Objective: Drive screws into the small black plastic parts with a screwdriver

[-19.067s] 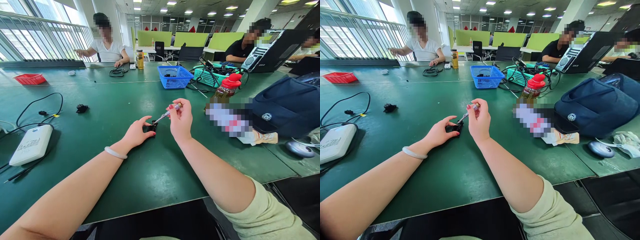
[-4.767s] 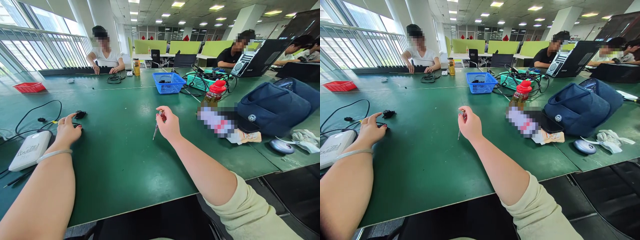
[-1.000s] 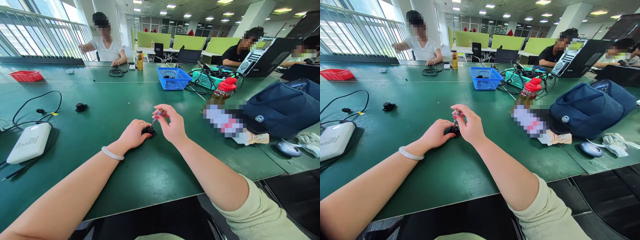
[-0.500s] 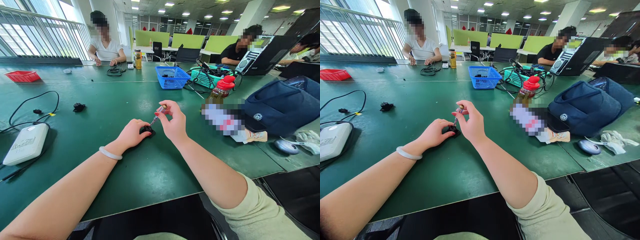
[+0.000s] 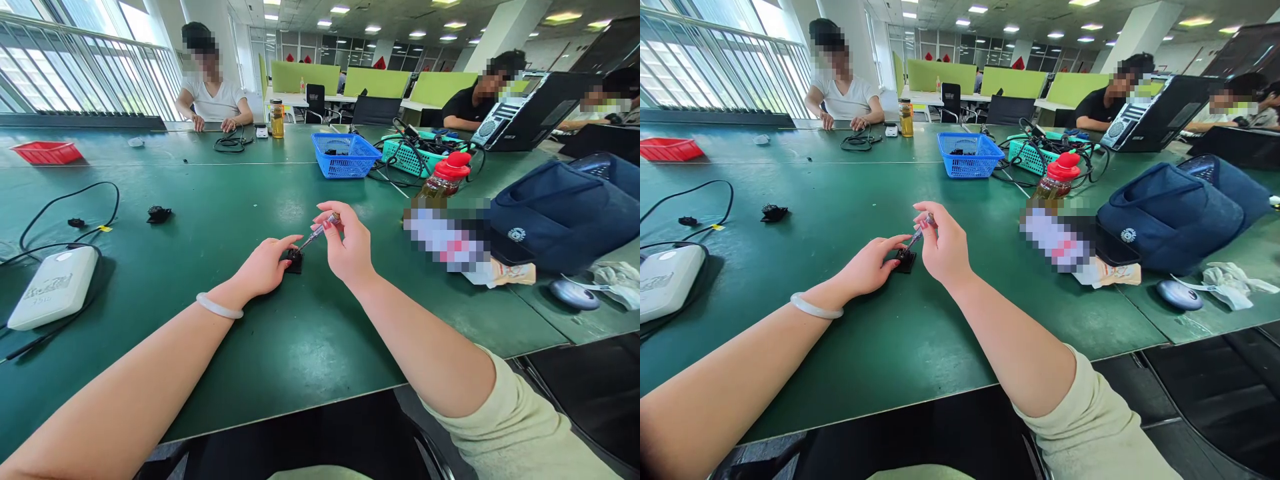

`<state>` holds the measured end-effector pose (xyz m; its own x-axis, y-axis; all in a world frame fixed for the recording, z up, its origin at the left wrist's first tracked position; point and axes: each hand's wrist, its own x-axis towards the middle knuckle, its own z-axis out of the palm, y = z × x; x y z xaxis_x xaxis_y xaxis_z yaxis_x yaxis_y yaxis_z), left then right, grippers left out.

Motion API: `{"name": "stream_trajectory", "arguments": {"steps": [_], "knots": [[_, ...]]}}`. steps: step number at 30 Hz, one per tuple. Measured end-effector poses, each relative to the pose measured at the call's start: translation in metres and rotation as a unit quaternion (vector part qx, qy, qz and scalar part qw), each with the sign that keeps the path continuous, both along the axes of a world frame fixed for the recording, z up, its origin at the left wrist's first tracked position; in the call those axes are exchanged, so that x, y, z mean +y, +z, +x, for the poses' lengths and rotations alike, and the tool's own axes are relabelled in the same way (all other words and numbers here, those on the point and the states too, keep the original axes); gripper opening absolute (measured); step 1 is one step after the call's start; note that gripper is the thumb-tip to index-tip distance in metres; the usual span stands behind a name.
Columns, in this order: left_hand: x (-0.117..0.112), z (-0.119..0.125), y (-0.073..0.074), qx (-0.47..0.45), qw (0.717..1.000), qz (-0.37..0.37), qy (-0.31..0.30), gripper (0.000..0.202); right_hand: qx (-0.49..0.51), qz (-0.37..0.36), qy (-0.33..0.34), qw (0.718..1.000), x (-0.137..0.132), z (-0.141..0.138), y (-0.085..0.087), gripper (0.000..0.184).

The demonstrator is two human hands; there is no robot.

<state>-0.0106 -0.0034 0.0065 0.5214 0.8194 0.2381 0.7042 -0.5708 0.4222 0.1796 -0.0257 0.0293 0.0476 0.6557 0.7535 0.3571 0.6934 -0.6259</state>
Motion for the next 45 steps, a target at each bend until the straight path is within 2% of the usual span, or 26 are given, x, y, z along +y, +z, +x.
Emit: {"name": "stream_trajectory", "arguments": {"steps": [5,15,22,37,45], "knots": [[-0.001,0.001,0.002,-0.007,1.0,-0.021,-0.002,0.062,0.011,0.009,-0.02,1.0,0.001,0.001,-0.001,0.018],[0.001,0.001,0.001,0.018,1.0,0.002,0.002,0.051,0.027,-0.017,-0.053,0.998,0.001,0.001,0.0,0.019],[0.003,0.0,0.002,0.026,1.0,0.008,-0.009,0.037,0.063,-0.051,-0.076,0.994,0.005,0.002,-0.001,0.015],[0.004,-0.001,0.002,0.021,1.0,0.003,-0.012,0.036,0.159,-0.132,-0.092,0.974,0.02,0.008,-0.009,0.012],[0.003,0.0,0.003,0.027,1.0,-0.002,-0.006,0.036,0.131,-0.118,-0.112,0.978,0.018,0.008,-0.008,0.015]]}}
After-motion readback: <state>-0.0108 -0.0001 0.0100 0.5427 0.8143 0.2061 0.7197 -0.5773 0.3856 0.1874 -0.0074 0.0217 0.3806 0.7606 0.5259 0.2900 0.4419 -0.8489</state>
